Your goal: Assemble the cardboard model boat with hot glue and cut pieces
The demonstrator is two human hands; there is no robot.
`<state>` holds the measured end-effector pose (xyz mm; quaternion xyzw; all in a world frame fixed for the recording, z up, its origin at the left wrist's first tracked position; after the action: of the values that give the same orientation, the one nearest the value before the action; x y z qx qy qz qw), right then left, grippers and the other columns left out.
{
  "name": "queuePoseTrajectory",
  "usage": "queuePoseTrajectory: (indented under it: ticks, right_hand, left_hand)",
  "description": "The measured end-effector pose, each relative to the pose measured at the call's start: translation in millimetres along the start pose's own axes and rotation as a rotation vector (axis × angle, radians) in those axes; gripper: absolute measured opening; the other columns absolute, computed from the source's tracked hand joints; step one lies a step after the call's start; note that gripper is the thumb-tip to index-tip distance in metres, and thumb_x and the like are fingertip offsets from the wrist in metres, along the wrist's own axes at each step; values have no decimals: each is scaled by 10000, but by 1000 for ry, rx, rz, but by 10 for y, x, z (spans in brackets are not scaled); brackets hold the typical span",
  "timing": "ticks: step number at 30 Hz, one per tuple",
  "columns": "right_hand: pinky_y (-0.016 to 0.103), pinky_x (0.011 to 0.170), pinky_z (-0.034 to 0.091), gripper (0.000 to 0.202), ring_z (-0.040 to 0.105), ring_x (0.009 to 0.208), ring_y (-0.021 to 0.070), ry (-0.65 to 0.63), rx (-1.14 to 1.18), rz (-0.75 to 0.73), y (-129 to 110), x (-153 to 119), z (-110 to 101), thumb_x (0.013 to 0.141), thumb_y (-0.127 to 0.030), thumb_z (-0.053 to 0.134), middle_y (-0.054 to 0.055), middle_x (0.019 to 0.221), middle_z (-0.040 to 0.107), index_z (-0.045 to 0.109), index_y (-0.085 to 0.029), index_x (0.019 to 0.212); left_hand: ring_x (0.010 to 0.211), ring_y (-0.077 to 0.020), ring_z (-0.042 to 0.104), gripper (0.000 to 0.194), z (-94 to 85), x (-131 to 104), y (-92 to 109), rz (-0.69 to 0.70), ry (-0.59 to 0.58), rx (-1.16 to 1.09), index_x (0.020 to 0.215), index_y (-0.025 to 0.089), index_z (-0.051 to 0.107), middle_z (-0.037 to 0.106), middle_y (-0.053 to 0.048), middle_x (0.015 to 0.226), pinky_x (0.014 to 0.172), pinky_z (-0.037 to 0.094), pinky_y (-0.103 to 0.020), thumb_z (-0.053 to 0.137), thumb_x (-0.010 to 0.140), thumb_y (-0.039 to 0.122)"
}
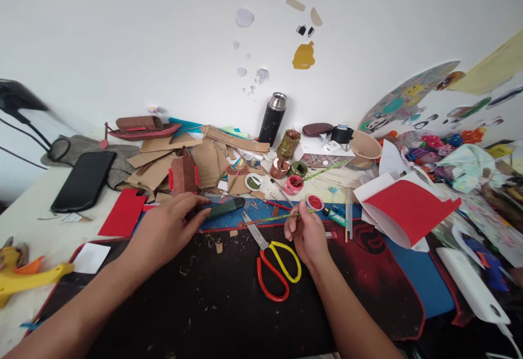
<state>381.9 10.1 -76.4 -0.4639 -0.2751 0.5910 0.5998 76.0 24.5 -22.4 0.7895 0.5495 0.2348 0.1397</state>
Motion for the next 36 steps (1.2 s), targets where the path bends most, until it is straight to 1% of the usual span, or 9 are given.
queuePoseTrajectory:
  ticks: [5, 10, 12, 15, 20, 23, 26, 30, 36]
  right_hand:
    - [200, 360, 351, 535, 469, 351, 99, 39, 79, 26, -5, 26, -88, 808, -666, 866, -80, 436, 468, 606, -205, 727]
    - [188, 372, 345, 499, 406, 354, 74, 15, 200, 60, -36, 46, -165, 790, -586, 910, -102, 446, 427, 585, -212, 726]
    - [183, 375, 341, 478, 394, 357, 71, -3, 238, 62, -50, 47, -198, 817, -554, 900, -106, 458, 419, 571, -217, 734]
    - [187, 369, 324, 456, 381, 354, 74, -3, 272, 71, -59, 43, -245, 854, -539, 870, -106, 458, 406, 564, -221, 737]
    - [194, 373, 313, 454, 373, 350, 74, -1, 309, 93, -54, 32, -256, 832, -536, 886, -102, 447, 416, 581, -217, 724]
    - [198, 377, 311, 460, 367, 341, 77, 9, 291, 92, -50, 21, -241, 868, -563, 849, -104, 437, 401, 579, -219, 725]
    - [204, 375, 308, 484, 368, 331, 82, 27, 266, 100, -44, 5, -227, 888, -601, 818, -104, 425, 387, 571, -221, 720]
    - [207, 373, 310, 506, 380, 322, 82, 33, 260, 117, -42, -9, -212, 860, -622, 834, -103, 411, 393, 567, -220, 708]
    - [207, 368, 303, 504, 387, 320, 82, 18, 249, 117, -42, -8, -203, 868, -626, 825, -97, 413, 413, 575, -219, 706]
  left_hand:
    - [1031, -294, 762, 315, 175, 160, 260, 182, -84, 52, 1080, 209, 739, 802, -108, 1108, 910, 603, -397, 498, 1073, 411]
    - [1071, -291, 735, 288, 460, 474, 523, 293, -259, 200, 1092, 203, 750, 784, -116, 1090, 962, 582, -411, 468, 1079, 262]
    - [1042, -296, 747, 300, 558, 644, 607, 296, -336, 312, 1080, 175, 745, 780, -140, 1070, 907, 590, -400, 449, 1075, 225]
    - [1021, -310, 769, 303, 689, 847, 734, 344, -424, 368, 1172, 164, 742, 794, -164, 1097, 854, 596, -401, 479, 1023, 140]
    - [882, -319, 800, 344, 898, 1052, 810, 378, -535, 454, 1138, 155, 764, 822, -173, 936, 780, 581, -390, 525, 922, 34]
    - [873, -338, 801, 325, 995, 1161, 801, 386, -582, 499, 1100, 162, 781, 821, -182, 900, 757, 573, -397, 561, 892, 44]
    - [904, -331, 801, 288, 1056, 1258, 792, 390, -593, 520, 1054, 174, 785, 825, -178, 922, 776, 574, -393, 562, 903, 74]
    - [937, -329, 804, 295, 1090, 1314, 799, 402, -593, 528, 1085, 157, 769, 828, -186, 960, 803, 581, -395, 540, 920, 69]
    - [938, -367, 805, 311, 997, 1309, 835, 405, -605, 513, 1160, 125, 746, 827, -212, 977, 789, 587, -426, 506, 962, 126]
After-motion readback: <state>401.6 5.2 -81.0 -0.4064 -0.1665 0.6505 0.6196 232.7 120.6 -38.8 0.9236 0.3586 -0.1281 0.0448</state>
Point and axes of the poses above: each hand's wrist, its own x-axis towards the middle knuckle, its own z-axis out of the palm, y = z × x, the point moved 4 cm from there along x, towards the middle knuckle
